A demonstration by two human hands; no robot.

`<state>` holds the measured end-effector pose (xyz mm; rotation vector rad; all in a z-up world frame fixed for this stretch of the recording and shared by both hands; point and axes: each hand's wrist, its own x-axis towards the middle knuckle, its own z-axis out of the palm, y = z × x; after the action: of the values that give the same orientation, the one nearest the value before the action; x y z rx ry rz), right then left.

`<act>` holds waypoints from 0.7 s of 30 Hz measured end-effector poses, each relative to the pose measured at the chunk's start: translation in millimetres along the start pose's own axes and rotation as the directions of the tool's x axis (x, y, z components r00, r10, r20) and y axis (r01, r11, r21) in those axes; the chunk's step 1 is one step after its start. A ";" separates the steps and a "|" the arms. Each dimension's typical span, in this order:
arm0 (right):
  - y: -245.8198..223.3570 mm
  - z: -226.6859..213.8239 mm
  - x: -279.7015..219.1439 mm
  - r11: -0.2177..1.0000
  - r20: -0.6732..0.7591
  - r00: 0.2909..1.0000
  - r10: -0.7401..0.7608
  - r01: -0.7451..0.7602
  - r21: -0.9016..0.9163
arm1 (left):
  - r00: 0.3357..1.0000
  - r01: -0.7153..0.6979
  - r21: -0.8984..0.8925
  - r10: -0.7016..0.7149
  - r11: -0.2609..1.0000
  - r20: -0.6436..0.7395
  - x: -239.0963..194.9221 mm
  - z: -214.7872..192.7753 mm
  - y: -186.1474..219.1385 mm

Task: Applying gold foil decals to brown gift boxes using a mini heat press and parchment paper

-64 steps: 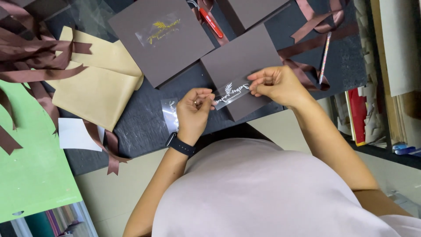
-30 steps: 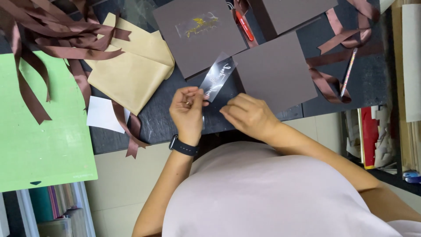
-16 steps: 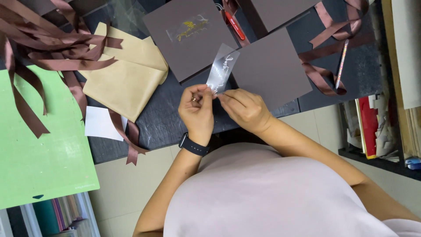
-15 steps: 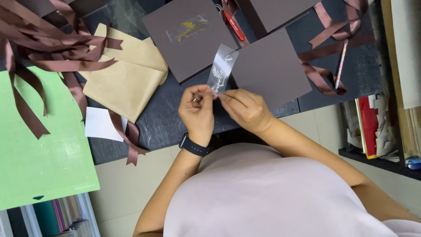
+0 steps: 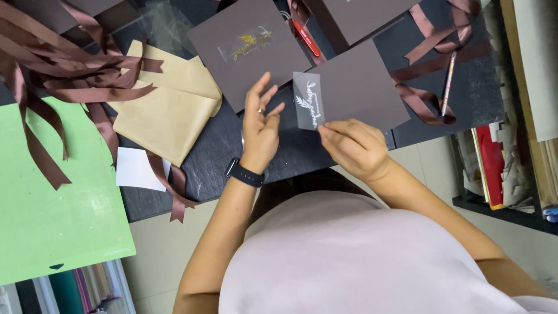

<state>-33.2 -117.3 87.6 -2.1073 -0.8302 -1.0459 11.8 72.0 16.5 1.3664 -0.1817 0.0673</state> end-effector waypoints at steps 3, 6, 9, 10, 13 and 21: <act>-2.4 -11.1 -2.9 1.000 0.011 1.000 0.000 0.000 0.020 | 0.996 -0.041 0.052 0.036 0.998 0.085 12.2 9.6 16.7; -2.8 -17.4 -10.1 0.999 0.030 1.000 0.010 -0.011 0.048 | 0.992 -0.068 0.119 0.054 0.991 0.112 21.4 16.7 15.9; -3.6 -22.2 -12.9 0.997 0.028 0.999 0.032 -0.034 0.064 | 0.991 -0.082 0.146 0.066 0.986 0.112 27.7 23.3 13.3; -3.9 -24.9 -13.4 0.997 0.027 0.999 0.036 -0.037 0.061 | 0.991 -0.080 0.146 0.064 0.986 0.117 28.7 23.3 11.1; -2.9 -31.2 -14.1 0.995 0.035 0.997 0.067 -0.069 0.067 | 0.990 -0.101 0.184 0.080 0.978 0.116 31.6 24.1 6.3; 9.9 -46.7 -17.7 0.941 -0.056 0.942 0.330 -0.324 0.092 | 0.980 -0.112 0.205 0.074 0.972 0.186 31.6 29.8 11.0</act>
<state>-54.6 -163.2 92.7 -2.0380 -0.4570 -0.8862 38.6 43.2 38.1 1.5797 -0.3983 0.0442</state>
